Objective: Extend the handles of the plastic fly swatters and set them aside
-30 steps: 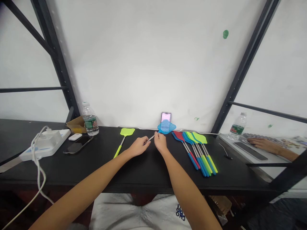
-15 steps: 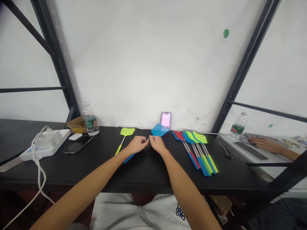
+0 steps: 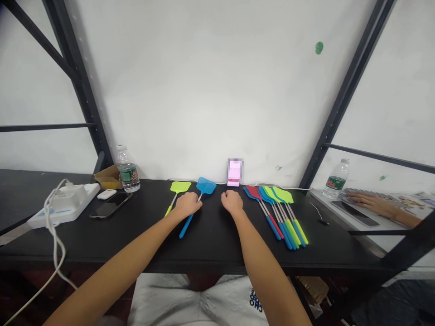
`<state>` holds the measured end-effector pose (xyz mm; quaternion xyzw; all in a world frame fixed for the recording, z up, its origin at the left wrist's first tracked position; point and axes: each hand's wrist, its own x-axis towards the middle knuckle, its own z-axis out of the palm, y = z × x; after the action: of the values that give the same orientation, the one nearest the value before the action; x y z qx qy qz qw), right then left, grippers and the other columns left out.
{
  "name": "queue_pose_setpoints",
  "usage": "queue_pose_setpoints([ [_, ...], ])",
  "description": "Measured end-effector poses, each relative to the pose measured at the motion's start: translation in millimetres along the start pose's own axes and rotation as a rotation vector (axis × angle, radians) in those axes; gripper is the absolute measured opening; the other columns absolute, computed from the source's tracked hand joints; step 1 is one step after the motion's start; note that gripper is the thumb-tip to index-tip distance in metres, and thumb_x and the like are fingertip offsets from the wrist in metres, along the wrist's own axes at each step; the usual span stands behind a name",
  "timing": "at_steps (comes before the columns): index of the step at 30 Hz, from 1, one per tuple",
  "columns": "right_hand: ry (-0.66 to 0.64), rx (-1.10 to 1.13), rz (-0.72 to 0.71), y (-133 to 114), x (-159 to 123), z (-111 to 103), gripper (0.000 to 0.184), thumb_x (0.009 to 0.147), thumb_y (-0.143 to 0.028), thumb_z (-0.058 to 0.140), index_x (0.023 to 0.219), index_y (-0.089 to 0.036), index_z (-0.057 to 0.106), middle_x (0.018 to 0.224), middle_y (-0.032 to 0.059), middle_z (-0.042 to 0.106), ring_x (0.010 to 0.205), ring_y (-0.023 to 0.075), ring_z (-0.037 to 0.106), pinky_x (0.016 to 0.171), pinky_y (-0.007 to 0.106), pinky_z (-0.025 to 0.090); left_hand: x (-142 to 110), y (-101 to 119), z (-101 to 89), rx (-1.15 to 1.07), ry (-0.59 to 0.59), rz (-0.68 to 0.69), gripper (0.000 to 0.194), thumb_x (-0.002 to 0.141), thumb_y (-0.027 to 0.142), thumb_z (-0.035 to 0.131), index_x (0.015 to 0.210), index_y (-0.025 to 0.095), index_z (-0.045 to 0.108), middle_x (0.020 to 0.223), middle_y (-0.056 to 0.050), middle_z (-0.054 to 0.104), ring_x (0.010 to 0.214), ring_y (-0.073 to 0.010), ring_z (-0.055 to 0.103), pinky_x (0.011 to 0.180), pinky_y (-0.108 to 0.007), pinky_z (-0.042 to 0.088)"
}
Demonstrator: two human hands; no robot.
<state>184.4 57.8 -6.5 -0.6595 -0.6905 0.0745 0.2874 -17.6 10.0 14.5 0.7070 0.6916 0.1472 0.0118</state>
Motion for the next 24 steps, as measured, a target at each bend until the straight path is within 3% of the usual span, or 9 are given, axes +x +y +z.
queue_pose_setpoints([
  [6, 0.105, -0.149, 0.197, 8.1, 2.9, -11.9, 0.027, 0.086, -0.028, 0.048, 0.096, -0.012, 0.067, 0.099, 0.0189, 0.064, 0.098, 0.0310, 0.061, 0.080, 0.037, 0.044, 1.0, -7.2, -9.6, 0.072, -0.048, -0.075, 0.025, 0.079, 0.029, 0.053, 0.096, 0.016, 0.066, 0.102, -0.017, 0.068, 0.097, -0.0308, 0.065, 0.077, -0.037, 0.050],
  [12, 0.310, -0.216, 0.345, 11.8, 2.8, -21.3, 0.037, 0.082, -0.029, 0.051, 0.111, -0.007, 0.061, 0.116, 0.0249, 0.056, 0.113, 0.0377, 0.051, 0.091, 0.047, 0.038, 8.6, -19.9, -13.5, 0.107, -0.067, -0.145, 0.025, 0.076, 0.024, 0.056, 0.098, 0.016, 0.066, 0.106, -0.017, 0.067, 0.099, -0.0309, 0.064, 0.076, -0.036, 0.049],
  [17, 0.286, -0.168, 0.492, 19.2, 5.3, -24.1, 0.045, 0.080, -0.032, 0.056, 0.117, -0.007, 0.056, 0.122, 0.0277, 0.051, 0.115, 0.0399, 0.047, 0.092, 0.050, 0.035, 12.3, -27.2, -14.9, 0.111, -0.065, -0.193, 0.026, 0.074, 0.026, 0.059, 0.098, 0.017, 0.065, 0.106, -0.016, 0.067, 0.098, -0.0299, 0.064, 0.076, -0.035, 0.049],
  [24, 0.295, -0.138, 0.560, 24.4, 8.5, -25.9, 0.050, 0.080, -0.033, 0.057, 0.122, -0.006, 0.052, 0.125, 0.0283, 0.047, 0.117, 0.0407, 0.045, 0.093, 0.052, 0.033, 12.1, -31.1, -19.7, 0.129, -0.103, -0.212, 0.028, 0.075, 0.026, 0.059, 0.101, 0.017, 0.064, 0.107, -0.017, 0.067, 0.100, -0.0306, 0.064, 0.075, -0.034, 0.048],
])
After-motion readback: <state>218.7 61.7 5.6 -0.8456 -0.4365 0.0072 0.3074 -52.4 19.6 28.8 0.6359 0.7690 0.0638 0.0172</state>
